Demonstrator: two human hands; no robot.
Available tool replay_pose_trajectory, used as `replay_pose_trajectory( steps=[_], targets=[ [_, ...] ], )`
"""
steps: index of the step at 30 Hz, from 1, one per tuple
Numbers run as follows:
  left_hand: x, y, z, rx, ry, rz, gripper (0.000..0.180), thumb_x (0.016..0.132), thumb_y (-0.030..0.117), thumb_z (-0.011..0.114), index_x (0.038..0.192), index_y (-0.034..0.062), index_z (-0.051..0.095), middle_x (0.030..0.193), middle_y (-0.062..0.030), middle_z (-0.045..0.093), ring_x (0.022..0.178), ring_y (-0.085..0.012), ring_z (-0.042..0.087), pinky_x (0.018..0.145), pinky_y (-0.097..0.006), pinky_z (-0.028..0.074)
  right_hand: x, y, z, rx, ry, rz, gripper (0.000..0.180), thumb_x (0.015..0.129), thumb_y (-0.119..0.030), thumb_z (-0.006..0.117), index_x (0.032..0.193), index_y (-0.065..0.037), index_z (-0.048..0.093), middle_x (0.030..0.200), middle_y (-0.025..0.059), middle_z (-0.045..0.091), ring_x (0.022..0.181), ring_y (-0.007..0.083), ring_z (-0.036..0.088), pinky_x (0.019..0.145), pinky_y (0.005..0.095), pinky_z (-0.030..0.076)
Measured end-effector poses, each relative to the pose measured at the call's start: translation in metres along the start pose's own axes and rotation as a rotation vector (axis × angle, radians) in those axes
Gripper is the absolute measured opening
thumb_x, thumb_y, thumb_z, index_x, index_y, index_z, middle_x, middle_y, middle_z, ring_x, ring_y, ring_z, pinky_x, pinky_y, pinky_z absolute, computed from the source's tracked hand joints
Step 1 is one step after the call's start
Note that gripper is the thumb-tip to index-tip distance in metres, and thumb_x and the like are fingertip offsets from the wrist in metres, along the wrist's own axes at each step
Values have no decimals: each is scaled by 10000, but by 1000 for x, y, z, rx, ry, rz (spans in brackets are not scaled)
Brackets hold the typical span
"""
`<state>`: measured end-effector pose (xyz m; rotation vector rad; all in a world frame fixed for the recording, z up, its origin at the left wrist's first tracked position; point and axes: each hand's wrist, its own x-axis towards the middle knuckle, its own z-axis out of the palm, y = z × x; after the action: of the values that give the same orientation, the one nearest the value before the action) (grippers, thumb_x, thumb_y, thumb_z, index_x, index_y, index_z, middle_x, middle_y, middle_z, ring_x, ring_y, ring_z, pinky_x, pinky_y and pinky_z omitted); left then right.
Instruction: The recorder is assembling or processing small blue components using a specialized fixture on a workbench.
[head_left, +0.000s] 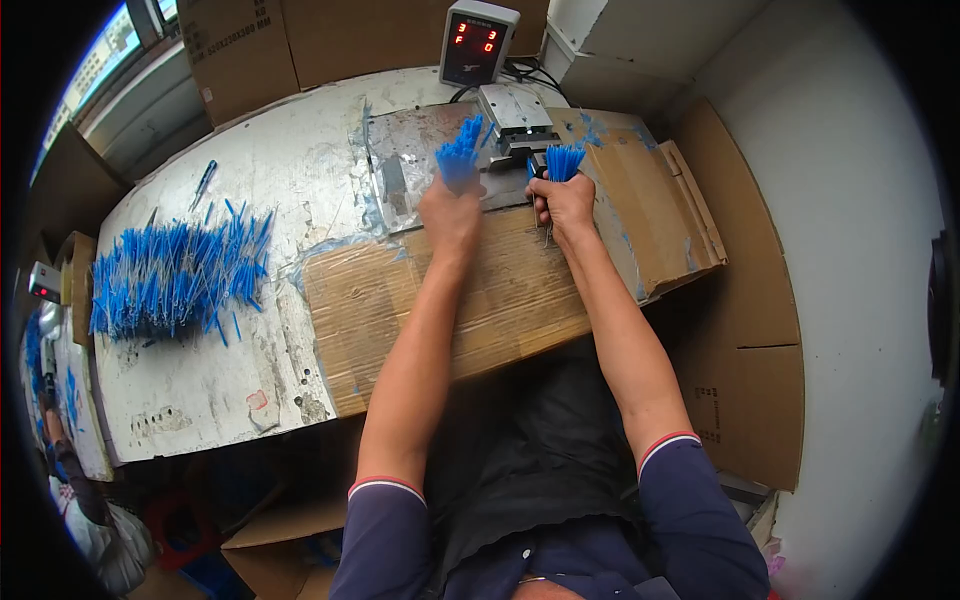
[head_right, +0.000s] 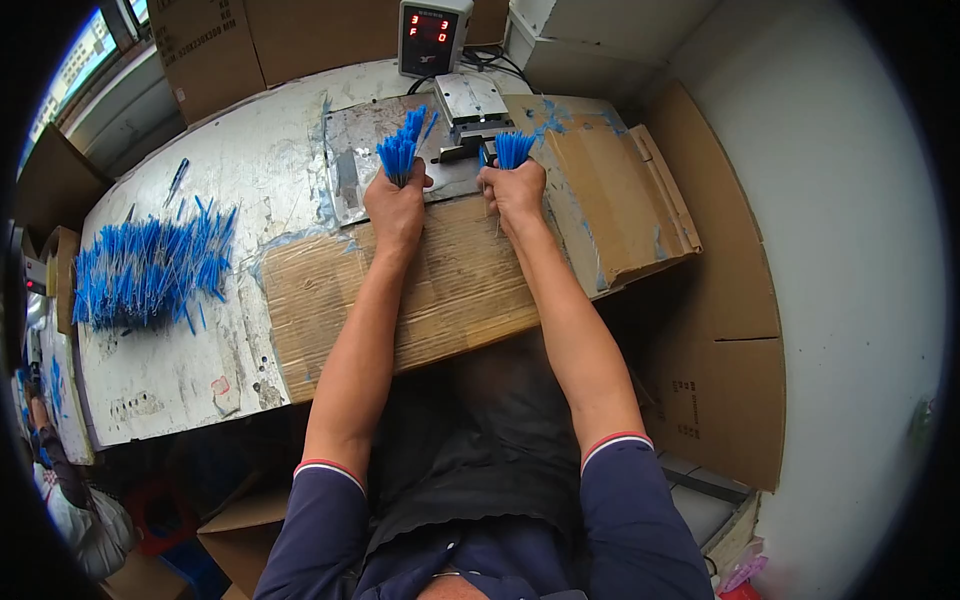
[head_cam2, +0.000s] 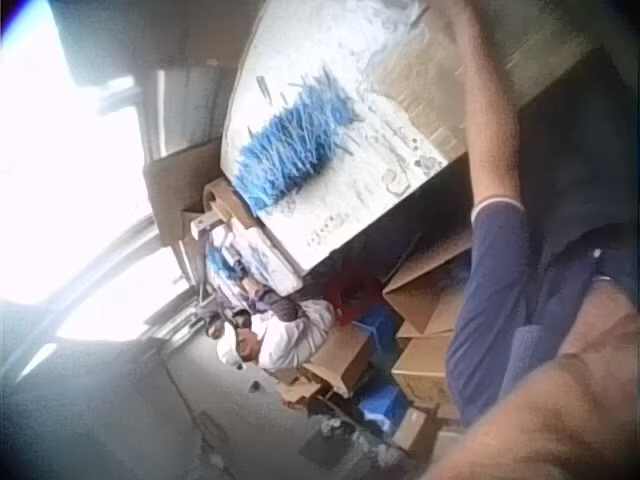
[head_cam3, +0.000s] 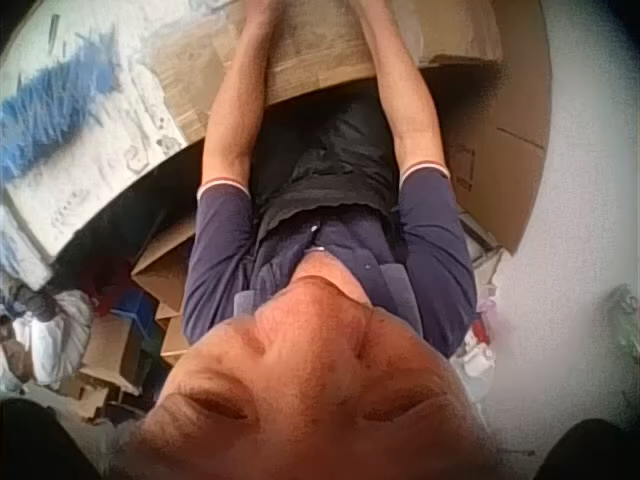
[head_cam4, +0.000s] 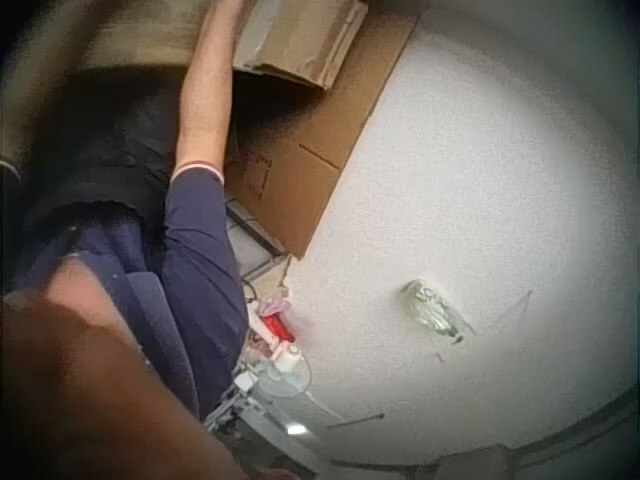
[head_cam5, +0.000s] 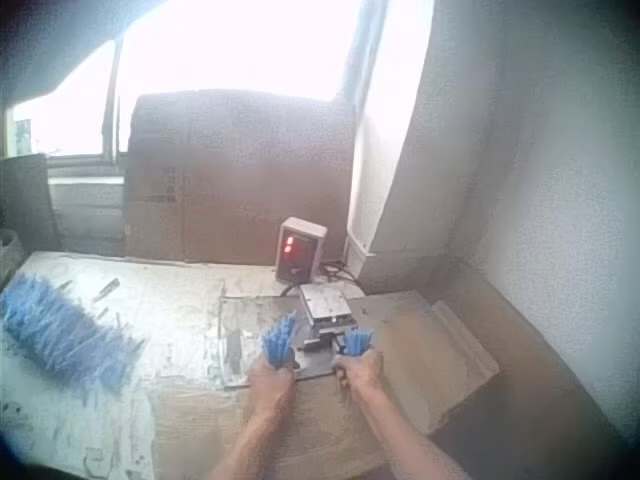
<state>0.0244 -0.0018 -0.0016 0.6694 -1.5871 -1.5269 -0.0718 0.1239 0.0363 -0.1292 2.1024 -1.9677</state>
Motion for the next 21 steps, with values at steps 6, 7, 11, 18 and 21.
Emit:
replay_pose_trajectory(
  steps=[6, 7, 11, 18, 21],
  targets=[
    [2, -2, 2, 3, 0, -34, 203, 940, 204, 705, 911, 4, 701, 742, -64, 717, 684, -128, 674, 654, -303, 504, 4, 0, 6, 70, 64, 3, 173, 778, 52, 715, 775, -54, 578, 619, 72, 641, 439, 96, 534, 362, 246, 351],
    [2, -2, 1, 3, -4, -37, 204, 940, 205, 706, 911, 3, 701, 744, -64, 718, 683, -128, 674, 655, -303, 505, 5, 2, 7, 62, 72, 2, 180, 772, 57, 718, 775, -55, 576, 617, 69, 638, 436, 96, 531, 363, 245, 351],
    [0, 1, 1, 20, 9, -28, 197, 941, 199, 707, 913, 3, 702, 745, -67, 720, 698, -126, 677, 656, -299, 502, 10, 6, 6, 44, 84, 14, 193, 757, 62, 724, 774, -58, 574, 610, 63, 631, 432, 97, 527, 364, 244, 351],
    [-3, 9, -2, 192, 129, 198, 154, 925, 177, 690, 999, 42, 683, 819, -175, 709, 759, -330, 684, 697, -419, 516, 12, 6, 4, 26, 55, 65, 175, 804, 22, 744, 815, -40, 581, 698, 106, 699, 458, 88, 545, 374, 245, 374],
    [-3, 7, -3, 288, 114, 234, 148, 934, 188, 652, 981, 48, 665, 822, -223, 680, 788, -447, 666, 702, -487, 512, 11, 6, 4, 59, 49, 50, 163, 782, 18, 746, 765, -45, 597, 660, 89, 677, 445, 105, 553, 374, 249, 381]
  ],
)
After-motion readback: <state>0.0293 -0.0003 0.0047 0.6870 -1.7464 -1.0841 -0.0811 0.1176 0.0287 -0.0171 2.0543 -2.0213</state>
